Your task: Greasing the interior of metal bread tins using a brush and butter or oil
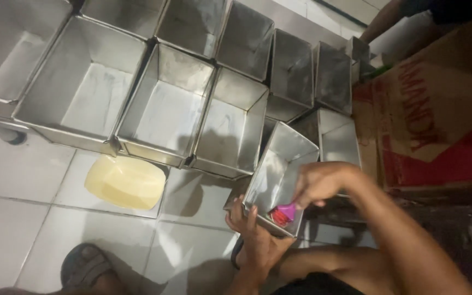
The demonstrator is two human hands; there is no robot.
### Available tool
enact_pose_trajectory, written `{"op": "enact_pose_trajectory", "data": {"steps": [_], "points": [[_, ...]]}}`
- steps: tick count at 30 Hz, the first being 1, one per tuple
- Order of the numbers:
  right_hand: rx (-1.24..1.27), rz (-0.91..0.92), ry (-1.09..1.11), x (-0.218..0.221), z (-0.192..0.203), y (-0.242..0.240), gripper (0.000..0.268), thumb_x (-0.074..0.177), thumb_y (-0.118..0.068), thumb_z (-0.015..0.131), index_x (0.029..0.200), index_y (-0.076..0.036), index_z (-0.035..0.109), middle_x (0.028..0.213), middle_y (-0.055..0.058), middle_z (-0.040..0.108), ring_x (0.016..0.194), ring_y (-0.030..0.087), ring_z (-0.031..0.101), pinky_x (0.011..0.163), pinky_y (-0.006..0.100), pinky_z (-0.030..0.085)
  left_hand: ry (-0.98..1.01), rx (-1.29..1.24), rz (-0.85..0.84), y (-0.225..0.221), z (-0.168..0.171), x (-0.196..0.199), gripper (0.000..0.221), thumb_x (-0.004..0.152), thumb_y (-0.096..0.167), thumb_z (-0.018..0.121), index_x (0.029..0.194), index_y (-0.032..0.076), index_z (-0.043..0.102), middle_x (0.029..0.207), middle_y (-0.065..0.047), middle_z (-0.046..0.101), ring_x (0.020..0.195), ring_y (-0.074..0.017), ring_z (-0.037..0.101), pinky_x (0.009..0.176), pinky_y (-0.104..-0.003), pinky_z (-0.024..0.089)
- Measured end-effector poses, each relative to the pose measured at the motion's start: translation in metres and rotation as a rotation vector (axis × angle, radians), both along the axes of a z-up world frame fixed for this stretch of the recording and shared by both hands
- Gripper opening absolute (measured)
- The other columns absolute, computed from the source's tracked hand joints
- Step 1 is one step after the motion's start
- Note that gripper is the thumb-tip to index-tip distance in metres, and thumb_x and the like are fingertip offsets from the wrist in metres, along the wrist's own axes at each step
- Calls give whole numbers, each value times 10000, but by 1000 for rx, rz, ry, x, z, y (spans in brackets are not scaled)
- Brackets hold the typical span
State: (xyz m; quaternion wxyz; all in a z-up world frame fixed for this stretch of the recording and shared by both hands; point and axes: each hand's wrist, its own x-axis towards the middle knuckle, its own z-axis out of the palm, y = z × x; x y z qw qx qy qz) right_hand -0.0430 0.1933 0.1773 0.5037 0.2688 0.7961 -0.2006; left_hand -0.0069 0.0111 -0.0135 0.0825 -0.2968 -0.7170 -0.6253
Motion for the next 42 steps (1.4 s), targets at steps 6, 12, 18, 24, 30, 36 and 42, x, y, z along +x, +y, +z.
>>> {"op": "enact_pose_trajectory", "data": {"steps": [6,12,18,24,30,36,42], "points": [[-125,199,-28,-9,-34,-14,266,809,-265,725,1010,-131,837,760,15,741,580,156,614,600,286,536,155,-104,54,-6,6,-4,1131,600,522,927,1468,70,360,1505,-167,246,1388,-507,316,1109,-751,247],[-14,-46,152,-20,40,-27,296,807,-228,777,1079,-186,886,554,-2,694,451,100,540,510,262,460,-68,-38,-45,-8,9,-1,1302,476,449,978,1444,-27,248,1502,-287,341,1367,-480,361,1114,-704,194],[-4,173,198,-11,-45,-29,299,896,-406,700,1111,-226,802,936,-1,803,698,152,675,690,312,540,6,-114,13,-7,6,2,1306,515,519,945,1467,-9,224,1501,-277,285,1376,-472,335,1122,-706,216],[-316,-12,440,-7,8,-4,312,866,-287,782,1037,-37,858,475,17,638,309,80,345,338,247,273,-93,-96,-141,-16,28,-10,1205,498,430,908,1441,-61,340,1427,-300,405,1307,-478,379,1089,-666,187],[44,-97,558,-5,14,10,288,756,-289,849,1034,-217,864,745,10,823,414,110,453,463,277,367,-185,-74,-176,-19,50,-19,1275,419,418,917,1481,45,320,1433,-220,409,1253,-405,382,1082,-572,235],[234,-137,588,0,6,26,368,716,-261,857,1082,-281,828,1011,4,847,783,165,799,823,362,596,106,-15,-21,-14,11,-7,1461,471,508,922,1530,-38,76,1515,-299,227,1322,-481,339,1135,-692,213],[96,167,549,-22,2,-12,211,799,-314,810,1000,-376,836,659,-79,671,586,99,547,658,282,438,-31,-87,-135,-29,27,-11,1311,461,494,896,1507,22,262,1500,-250,261,1336,-482,316,1110,-660,204]]}}
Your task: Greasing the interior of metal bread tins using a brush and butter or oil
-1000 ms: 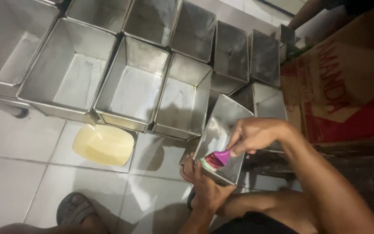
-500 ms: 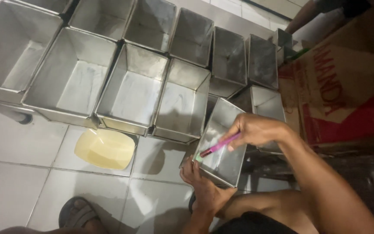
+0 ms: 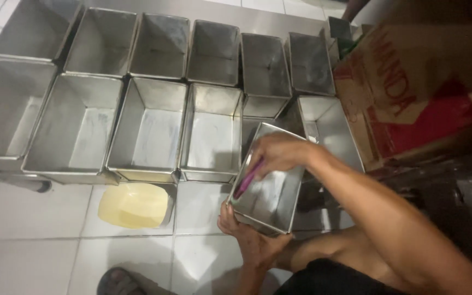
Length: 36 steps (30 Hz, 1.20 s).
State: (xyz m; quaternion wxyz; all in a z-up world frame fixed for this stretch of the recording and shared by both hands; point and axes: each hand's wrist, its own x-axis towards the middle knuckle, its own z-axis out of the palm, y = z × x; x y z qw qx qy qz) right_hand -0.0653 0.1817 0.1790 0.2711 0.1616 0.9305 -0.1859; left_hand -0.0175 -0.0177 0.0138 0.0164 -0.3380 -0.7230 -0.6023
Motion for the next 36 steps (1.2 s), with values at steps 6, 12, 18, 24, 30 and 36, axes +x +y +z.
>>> {"op": "enact_pose_trajectory", "data": {"steps": [6,12,18,24,30,36], "points": [[68,-322,55,24,33,40,240,808,-305,831,1047,-289,839,816,-68,832,411,88,412,495,239,347,91,-2,42,3,-8,6,1420,560,556,863,1563,-12,33,1563,-260,145,1373,-481,273,1143,-662,198],[-303,-159,95,15,12,24,249,821,-227,810,1069,-209,827,709,-16,746,413,72,465,398,222,360,40,-88,-21,5,-23,5,1475,480,677,824,1574,5,98,1562,-265,156,1408,-486,223,1159,-668,122],[-28,-179,55,14,16,47,199,830,-287,823,1028,-261,824,656,-64,724,426,62,503,482,222,392,-76,-63,39,4,-22,6,1442,361,489,933,1498,-24,210,1518,-304,263,1368,-496,285,1143,-644,207],[381,-324,110,25,26,61,211,847,-372,803,1050,-430,799,861,-73,787,710,148,677,749,342,515,-34,16,26,4,-32,10,1464,413,432,954,1518,7,93,1544,-302,159,1405,-506,244,1161,-643,240],[211,-415,242,22,-55,60,402,846,-325,466,1063,-308,804,1033,76,743,778,178,611,821,413,477,-101,51,4,1,-36,9,1482,382,384,955,1535,24,95,1530,-307,201,1419,-496,235,1169,-646,177],[570,107,273,24,-48,66,174,777,-117,716,848,-246,810,918,35,780,821,295,704,787,463,556,-12,23,13,0,-25,6,1441,408,453,939,1518,-20,151,1510,-324,230,1375,-507,268,1155,-661,174]]}}
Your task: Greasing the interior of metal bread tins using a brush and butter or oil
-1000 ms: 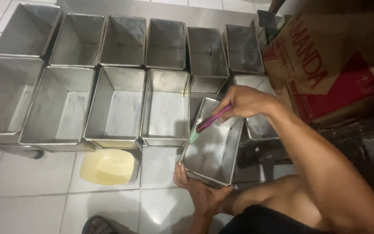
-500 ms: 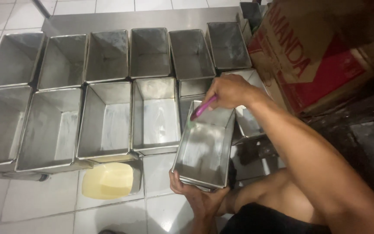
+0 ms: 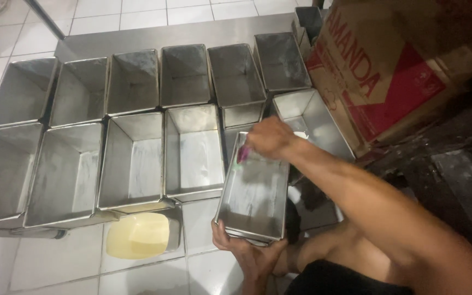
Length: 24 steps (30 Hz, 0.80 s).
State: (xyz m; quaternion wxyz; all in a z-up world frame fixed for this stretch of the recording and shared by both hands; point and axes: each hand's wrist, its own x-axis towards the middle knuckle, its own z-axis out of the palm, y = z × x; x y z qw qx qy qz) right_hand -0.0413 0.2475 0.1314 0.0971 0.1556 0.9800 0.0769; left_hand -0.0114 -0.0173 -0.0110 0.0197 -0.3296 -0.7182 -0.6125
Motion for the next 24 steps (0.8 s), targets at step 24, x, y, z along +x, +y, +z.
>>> {"op": "enact_pose_trajectory", "data": {"steps": [24], "points": [[-317,-315,51,4,35,-17,326,1046,-310,489,992,-420,790,987,-104,785,461,77,417,556,253,451,-9,-21,38,5,-18,5,1467,400,432,965,1528,19,123,1541,-342,197,1379,-511,270,1132,-682,192]]}}
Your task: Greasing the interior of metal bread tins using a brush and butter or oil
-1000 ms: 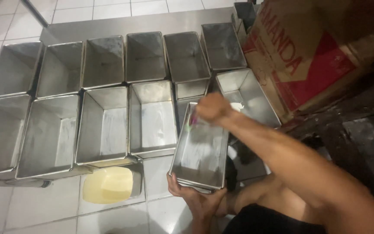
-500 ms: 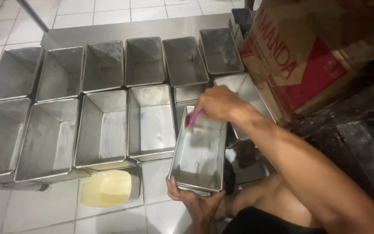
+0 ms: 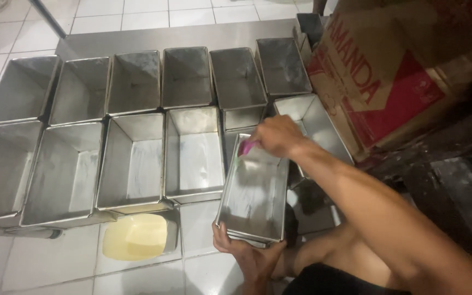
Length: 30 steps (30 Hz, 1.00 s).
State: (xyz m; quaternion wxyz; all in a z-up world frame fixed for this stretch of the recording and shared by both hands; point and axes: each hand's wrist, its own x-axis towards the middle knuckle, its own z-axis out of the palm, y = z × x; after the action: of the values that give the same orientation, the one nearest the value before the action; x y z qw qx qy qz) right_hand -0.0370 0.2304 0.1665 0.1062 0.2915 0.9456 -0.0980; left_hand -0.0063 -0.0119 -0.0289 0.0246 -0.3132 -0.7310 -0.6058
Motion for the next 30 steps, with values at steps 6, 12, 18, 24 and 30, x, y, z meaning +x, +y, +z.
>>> {"op": "enact_pose_trajectory", "data": {"steps": [6,12,18,24,30], "points": [[260,122,191,6,35,-1,330,792,-156,728,1023,-369,824,845,12,767,637,259,668,668,428,542,-17,-61,-19,8,-17,8,1419,453,500,931,1520,39,117,1549,-331,133,1378,-520,228,1109,-706,148],[219,51,180,-1,50,-20,316,807,-105,686,1001,-309,831,933,3,769,682,232,675,688,400,540,-80,-62,23,23,-2,16,1504,392,319,1003,1513,38,40,1538,-316,108,1409,-518,178,1108,-706,134],[-270,-145,-139,-7,41,-45,173,909,-231,730,1059,-269,808,855,-48,693,634,66,587,557,234,465,-252,20,10,36,25,16,1469,451,220,950,1535,10,-19,1546,-265,124,1378,-451,228,1140,-578,222],[-276,139,-233,-4,57,-52,321,696,-249,818,1011,-306,840,704,-40,735,616,164,620,645,321,509,-337,71,74,48,15,20,1579,409,550,943,1569,37,2,1503,-323,153,1341,-498,286,1098,-629,311],[51,-135,44,8,40,-8,266,927,-245,664,1082,-415,796,759,-53,754,559,152,591,602,344,459,-132,2,140,66,-13,26,1495,489,441,975,1556,38,9,1581,-272,136,1355,-454,276,1135,-610,254]]}}
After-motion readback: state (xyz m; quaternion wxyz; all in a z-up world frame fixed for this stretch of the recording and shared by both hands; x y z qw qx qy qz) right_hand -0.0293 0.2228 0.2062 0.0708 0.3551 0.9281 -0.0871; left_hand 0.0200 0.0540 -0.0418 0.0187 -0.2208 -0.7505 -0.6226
